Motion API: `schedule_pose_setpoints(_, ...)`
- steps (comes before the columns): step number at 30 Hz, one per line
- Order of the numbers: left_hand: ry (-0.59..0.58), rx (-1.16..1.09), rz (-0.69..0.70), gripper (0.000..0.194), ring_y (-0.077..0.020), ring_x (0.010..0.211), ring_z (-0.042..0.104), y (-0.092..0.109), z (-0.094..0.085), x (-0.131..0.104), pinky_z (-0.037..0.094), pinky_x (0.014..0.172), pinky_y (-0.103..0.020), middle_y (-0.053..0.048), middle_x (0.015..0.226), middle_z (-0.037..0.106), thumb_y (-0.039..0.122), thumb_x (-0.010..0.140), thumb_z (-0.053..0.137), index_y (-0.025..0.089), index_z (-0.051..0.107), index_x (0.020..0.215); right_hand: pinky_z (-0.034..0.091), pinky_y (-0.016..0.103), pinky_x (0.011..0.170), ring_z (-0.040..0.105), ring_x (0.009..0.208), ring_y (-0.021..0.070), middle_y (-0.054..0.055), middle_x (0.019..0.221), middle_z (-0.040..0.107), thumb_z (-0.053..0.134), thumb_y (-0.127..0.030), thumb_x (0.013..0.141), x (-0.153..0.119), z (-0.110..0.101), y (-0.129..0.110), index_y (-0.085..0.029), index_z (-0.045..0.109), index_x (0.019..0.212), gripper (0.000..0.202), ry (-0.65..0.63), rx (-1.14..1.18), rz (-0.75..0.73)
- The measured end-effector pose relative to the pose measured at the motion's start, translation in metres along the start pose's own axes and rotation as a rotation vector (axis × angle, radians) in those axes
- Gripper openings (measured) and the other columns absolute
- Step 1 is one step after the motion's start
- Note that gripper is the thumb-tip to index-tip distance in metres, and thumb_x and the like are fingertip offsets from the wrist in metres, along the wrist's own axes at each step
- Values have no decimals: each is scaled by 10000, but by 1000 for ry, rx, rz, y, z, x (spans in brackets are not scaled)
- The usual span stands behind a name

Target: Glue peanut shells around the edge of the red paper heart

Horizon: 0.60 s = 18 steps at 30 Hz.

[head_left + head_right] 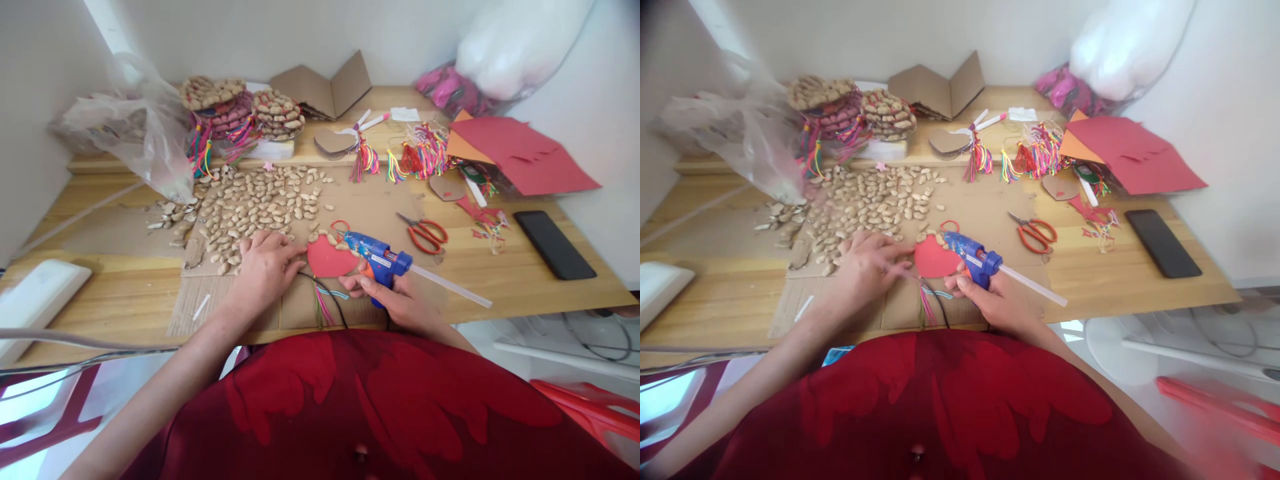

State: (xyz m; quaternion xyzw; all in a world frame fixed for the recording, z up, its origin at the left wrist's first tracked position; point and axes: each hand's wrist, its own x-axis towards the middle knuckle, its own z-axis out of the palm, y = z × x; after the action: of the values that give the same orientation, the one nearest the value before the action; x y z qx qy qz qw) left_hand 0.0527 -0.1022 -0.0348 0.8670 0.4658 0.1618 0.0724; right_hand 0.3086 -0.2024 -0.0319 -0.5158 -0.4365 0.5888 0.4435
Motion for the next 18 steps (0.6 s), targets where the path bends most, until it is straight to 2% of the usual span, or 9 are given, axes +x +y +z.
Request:
schedule_pose_setpoints(5, 10, -3, 16, 307, -350, 1140, 575, 2, 5, 9, 412, 914, -497, -94, 1133, 736, 257, 931, 732, 343, 801, 1218, 634, 463, 953, 792, 997, 239, 37, 1010, 818, 748, -492, 943, 2, 7, -3, -266, 631, 1088, 292, 10, 23, -16)
schedule_pose_setpoints(9, 63, -41, 21, 306, -342, 1137, 580, -2, 2, 8, 419, 923, -495, -94, 1153, 741, 298, 907, 779, 317, 795, 1212, 624, 452, 957, 788, 1001, 241, 40, 996, 810, 766, -485, 931, 2, 9, -4, -257, 636, 1069, 297, 8, 52, -28)
schedule_pose_setpoints(12, 92, -65, 37, 191, -328, 1120, 592, -9, -5, -3, 422, 921, -482, -94, 1116, 741, 337, 920, 787, 293, 818, 1104, 642, 406, 846, 795, 988, 248, 38, 983, 799, 759, -477, 937, 2, 7, -2, -258, 617, 1088, 302, 23, 123, -28)
schedule_pose_setpoints(15, 60, -102, 128, 159, -312, 1114, 595, -13, -11, -20, 420, 921, -470, -83, 1118, 735, 351, 932, 785, 317, 821, 1083, 627, 336, 669, 809, 911, 247, 26, 950, 781, 763, -471, 928, 3, 5, -1, -266, 592, 1088, 311, 27, 212, 10)
schedule_pose_setpoints(18, 33, -114, 181, 127, -307, 1108, 582, -11, -14, -34, 421, 911, -462, -75, 1145, 734, 330, 932, 784, 324, 821, 1054, 605, 300, 611, 812, 878, 241, 20, 924, 762, 773, -454, 916, 3, 4, -3, -264, 590, 1074, 308, 29, 259, 41)
